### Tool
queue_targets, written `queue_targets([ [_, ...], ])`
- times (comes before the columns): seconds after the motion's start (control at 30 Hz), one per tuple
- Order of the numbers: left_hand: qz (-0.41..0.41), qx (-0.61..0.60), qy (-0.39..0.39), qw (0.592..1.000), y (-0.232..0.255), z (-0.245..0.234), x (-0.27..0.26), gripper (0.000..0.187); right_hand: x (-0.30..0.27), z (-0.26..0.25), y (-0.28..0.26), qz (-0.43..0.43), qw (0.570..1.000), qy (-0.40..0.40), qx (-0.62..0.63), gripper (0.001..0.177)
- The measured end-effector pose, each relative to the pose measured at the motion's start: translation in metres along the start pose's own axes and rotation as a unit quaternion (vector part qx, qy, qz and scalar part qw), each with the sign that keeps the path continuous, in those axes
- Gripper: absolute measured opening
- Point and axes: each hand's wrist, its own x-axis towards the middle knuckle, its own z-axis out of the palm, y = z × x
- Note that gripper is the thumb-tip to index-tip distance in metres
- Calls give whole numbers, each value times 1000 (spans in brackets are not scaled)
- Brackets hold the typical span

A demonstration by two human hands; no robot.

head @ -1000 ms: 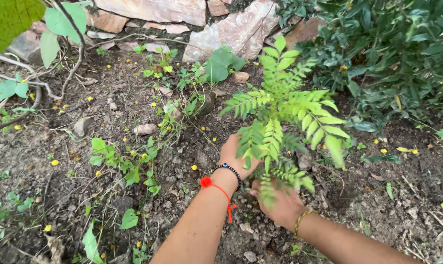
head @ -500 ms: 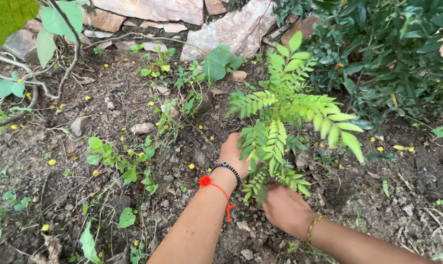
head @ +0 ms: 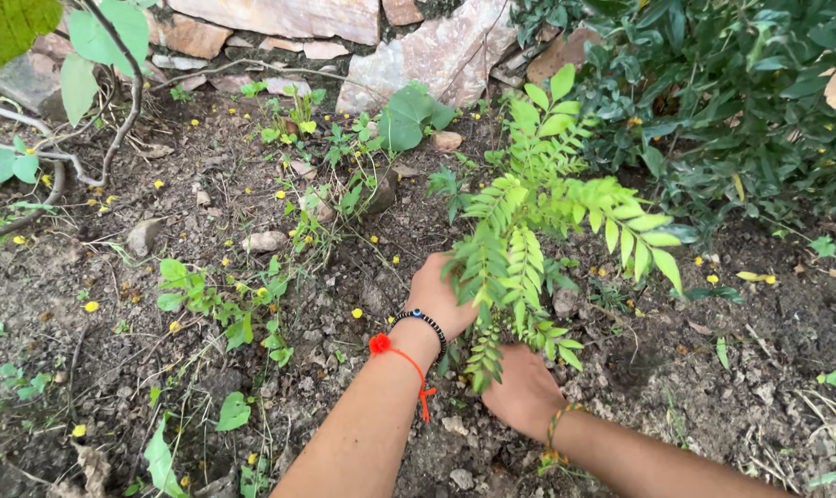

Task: The person plants a sapling by digging a small hole in the dirt with their hands, placing the plant into the hole, and pressing the soil back around the roots to secure it.

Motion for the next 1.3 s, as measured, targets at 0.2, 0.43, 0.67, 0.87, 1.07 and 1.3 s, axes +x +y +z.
queue_targets([
  [0.2,-112,21,-41,993,16,-11,2,66,11,-1,2,141,983,-6,119,30],
  [0.43,-112,0,-44,993,19,-11,5,62,5,-18,-9,150,983,16,106,32],
  [0.67,-67,62,-37,995,7,-7,3,54,1,3,-2,46,998,-11,29,22],
  [0.87,10,57,-10,998,6,-6,0,63,15,53,-16,-84,980,183,6,25],
  [1.07,-102,-86,-14,991,12,-14,-1,66,5,20,-12,4,979,169,113,23],
  [1.3,-138,-82,-7,987,16,1,1,65,17,20,-2,-31,994,107,15,21],
])
